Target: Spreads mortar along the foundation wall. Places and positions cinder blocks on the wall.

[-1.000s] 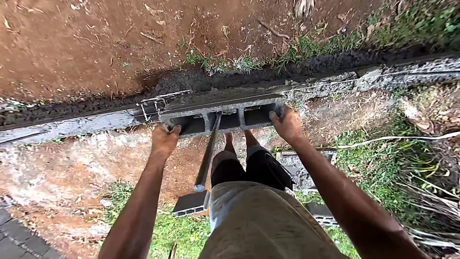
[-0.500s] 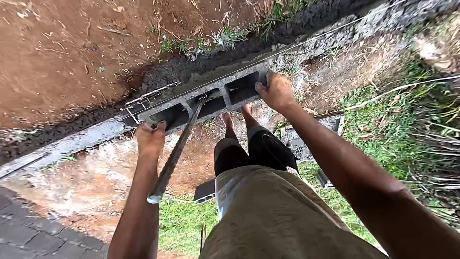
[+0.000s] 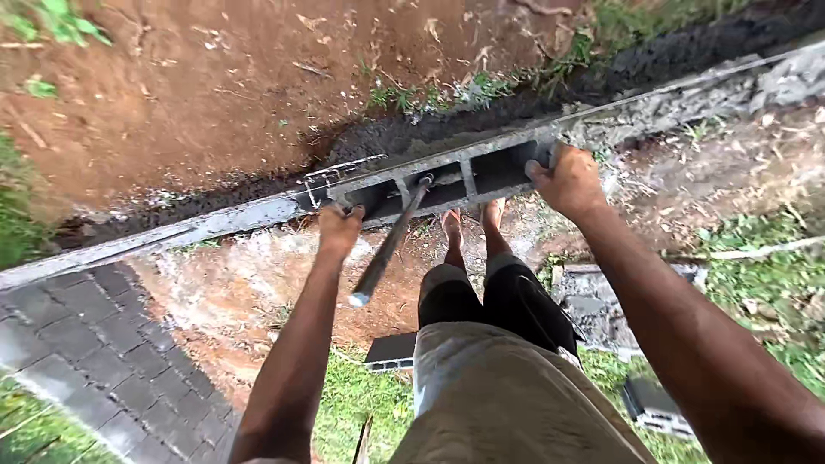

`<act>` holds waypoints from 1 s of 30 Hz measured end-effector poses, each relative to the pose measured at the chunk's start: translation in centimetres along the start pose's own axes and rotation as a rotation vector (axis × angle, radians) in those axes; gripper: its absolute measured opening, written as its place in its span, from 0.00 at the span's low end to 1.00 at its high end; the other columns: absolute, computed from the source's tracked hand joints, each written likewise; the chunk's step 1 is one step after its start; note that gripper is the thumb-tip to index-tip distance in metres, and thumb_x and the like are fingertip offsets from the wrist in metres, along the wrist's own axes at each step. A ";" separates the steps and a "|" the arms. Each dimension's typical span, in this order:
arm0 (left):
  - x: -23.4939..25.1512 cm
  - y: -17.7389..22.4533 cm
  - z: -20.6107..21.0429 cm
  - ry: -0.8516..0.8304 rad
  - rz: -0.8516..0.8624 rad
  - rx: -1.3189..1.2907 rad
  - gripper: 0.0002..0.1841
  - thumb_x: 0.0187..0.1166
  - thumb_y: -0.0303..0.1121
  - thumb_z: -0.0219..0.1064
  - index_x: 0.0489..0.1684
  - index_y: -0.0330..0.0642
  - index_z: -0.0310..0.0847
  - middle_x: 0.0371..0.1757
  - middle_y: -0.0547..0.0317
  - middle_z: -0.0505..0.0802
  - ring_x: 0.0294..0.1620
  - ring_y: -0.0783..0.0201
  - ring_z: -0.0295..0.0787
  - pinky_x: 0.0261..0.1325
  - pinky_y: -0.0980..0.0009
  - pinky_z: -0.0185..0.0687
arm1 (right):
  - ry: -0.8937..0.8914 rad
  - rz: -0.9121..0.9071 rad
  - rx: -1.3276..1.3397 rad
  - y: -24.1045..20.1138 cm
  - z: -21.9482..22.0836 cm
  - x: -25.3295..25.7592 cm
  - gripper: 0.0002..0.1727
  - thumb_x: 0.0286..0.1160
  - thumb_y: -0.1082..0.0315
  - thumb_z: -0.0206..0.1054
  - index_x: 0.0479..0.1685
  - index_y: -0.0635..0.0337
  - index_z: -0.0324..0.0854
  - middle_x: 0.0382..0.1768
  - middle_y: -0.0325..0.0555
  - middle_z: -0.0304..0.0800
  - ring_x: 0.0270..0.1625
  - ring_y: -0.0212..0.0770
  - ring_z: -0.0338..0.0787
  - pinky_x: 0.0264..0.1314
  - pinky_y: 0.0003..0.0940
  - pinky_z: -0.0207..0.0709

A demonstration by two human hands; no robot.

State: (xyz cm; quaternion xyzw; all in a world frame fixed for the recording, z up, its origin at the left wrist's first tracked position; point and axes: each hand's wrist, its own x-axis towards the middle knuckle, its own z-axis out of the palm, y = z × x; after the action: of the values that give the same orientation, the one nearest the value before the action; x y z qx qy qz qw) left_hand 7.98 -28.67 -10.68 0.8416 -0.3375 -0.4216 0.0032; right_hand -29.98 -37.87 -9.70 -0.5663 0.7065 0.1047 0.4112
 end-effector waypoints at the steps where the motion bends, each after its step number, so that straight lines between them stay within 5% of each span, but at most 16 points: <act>1: -0.1 0.2 -0.1 -0.006 -0.014 -0.006 0.16 0.83 0.39 0.68 0.42 0.29 0.84 0.37 0.40 0.90 0.40 0.47 0.89 0.51 0.41 0.83 | 0.004 -0.006 0.003 0.0 0.0 0.0 0.24 0.84 0.55 0.67 0.54 0.73 0.80 0.47 0.76 0.88 0.56 0.77 0.88 0.59 0.78 0.75; 6: 0.5 0.1 0.0 -0.012 0.005 -0.014 0.15 0.82 0.38 0.68 0.37 0.31 0.85 0.35 0.41 0.90 0.40 0.45 0.88 0.50 0.41 0.81 | 0.045 -0.031 0.012 0.4 0.6 -0.2 0.22 0.84 0.56 0.67 0.48 0.72 0.81 0.40 0.75 0.87 0.48 0.78 0.89 0.49 0.80 0.75; 20: -0.6 1.1 -0.5 -0.047 0.005 -0.049 0.14 0.84 0.37 0.67 0.45 0.31 0.85 0.41 0.38 0.91 0.45 0.43 0.90 0.52 0.40 0.82 | -0.012 0.005 -0.024 -0.4 -0.2 -0.3 0.21 0.84 0.58 0.68 0.50 0.75 0.81 0.43 0.74 0.88 0.54 0.74 0.89 0.61 0.74 0.75; 30: -0.1 0.2 -0.3 -0.057 -0.015 0.000 0.15 0.85 0.40 0.66 0.43 0.33 0.82 0.37 0.40 0.88 0.38 0.43 0.87 0.44 0.39 0.80 | -0.019 0.086 -0.040 -1.0 -0.5 -0.1 0.21 0.83 0.54 0.68 0.47 0.70 0.82 0.37 0.68 0.89 0.47 0.70 0.91 0.51 0.72 0.79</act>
State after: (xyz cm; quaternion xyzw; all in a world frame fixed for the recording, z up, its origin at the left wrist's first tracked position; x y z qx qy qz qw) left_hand 8.08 -28.86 -10.35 0.8318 -0.3311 -0.4454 -0.0093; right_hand -29.32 -38.39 -8.99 -0.5423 0.7241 0.1420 0.4017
